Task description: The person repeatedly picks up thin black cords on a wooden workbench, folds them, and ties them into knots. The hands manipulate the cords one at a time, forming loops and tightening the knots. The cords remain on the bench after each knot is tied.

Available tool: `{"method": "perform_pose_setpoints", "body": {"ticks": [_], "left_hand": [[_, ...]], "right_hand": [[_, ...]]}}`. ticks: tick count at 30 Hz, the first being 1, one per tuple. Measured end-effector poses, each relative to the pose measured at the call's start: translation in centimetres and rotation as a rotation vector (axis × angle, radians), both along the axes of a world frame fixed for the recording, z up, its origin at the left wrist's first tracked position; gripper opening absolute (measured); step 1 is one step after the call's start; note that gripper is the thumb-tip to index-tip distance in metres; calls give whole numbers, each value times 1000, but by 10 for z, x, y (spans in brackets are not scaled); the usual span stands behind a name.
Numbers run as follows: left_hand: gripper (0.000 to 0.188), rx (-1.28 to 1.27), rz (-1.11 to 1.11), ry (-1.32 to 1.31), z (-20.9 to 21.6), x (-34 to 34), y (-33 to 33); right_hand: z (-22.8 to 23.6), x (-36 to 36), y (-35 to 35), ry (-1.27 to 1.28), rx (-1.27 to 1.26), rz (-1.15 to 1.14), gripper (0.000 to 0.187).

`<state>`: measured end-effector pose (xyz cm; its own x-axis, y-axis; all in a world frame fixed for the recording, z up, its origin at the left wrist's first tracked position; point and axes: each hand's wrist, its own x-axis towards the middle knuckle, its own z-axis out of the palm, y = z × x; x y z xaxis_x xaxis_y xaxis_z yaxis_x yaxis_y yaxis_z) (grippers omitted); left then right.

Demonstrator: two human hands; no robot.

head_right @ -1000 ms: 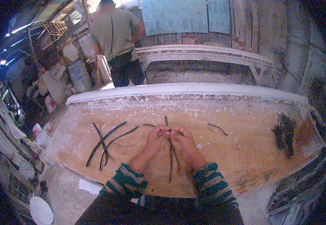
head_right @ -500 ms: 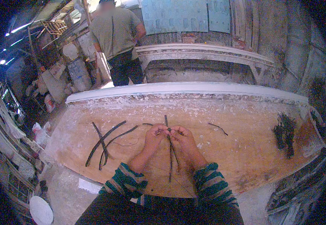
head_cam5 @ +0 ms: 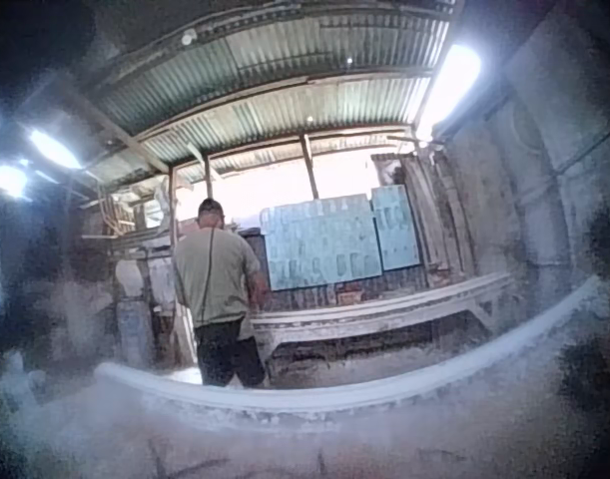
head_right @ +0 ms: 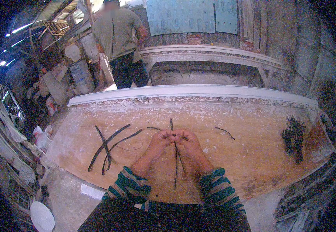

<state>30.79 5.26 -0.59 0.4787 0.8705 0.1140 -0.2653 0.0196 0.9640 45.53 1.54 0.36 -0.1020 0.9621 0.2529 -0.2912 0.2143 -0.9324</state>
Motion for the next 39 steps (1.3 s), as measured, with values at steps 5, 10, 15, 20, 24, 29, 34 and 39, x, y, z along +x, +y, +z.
{"method": "perform_pose_setpoints", "body": {"ticks": [5,10,15,20,24,29,34,39], "left_hand": [[21,-53,-30,10,-2,1,2],[14,-101,-46,-34,2,-1,1],[6,-128,-23,-73,-3,-2,3],[9,-85,119,-10,3,-1,1],[4,-2,121,-24,3,3,5],[6,158,99,-77,-7,-2,8],[7,138,56,25,15,-5,-7],[8,133,-67,-35,6,-6,-8]], "right_hand": [[3,-2,-2,51,-12,28,11],[1,1,0,-19,13,23,10],[-8,1,4,38,-35,45,11],[22,-15,-16,12,0,-79,9],[-8,-6,4,-125,205,-144,11],[6,-11,-9,-27,69,-79,15],[10,-8,-12,2,33,-88,14],[18,-18,-21,31,-62,-63,18]]}}
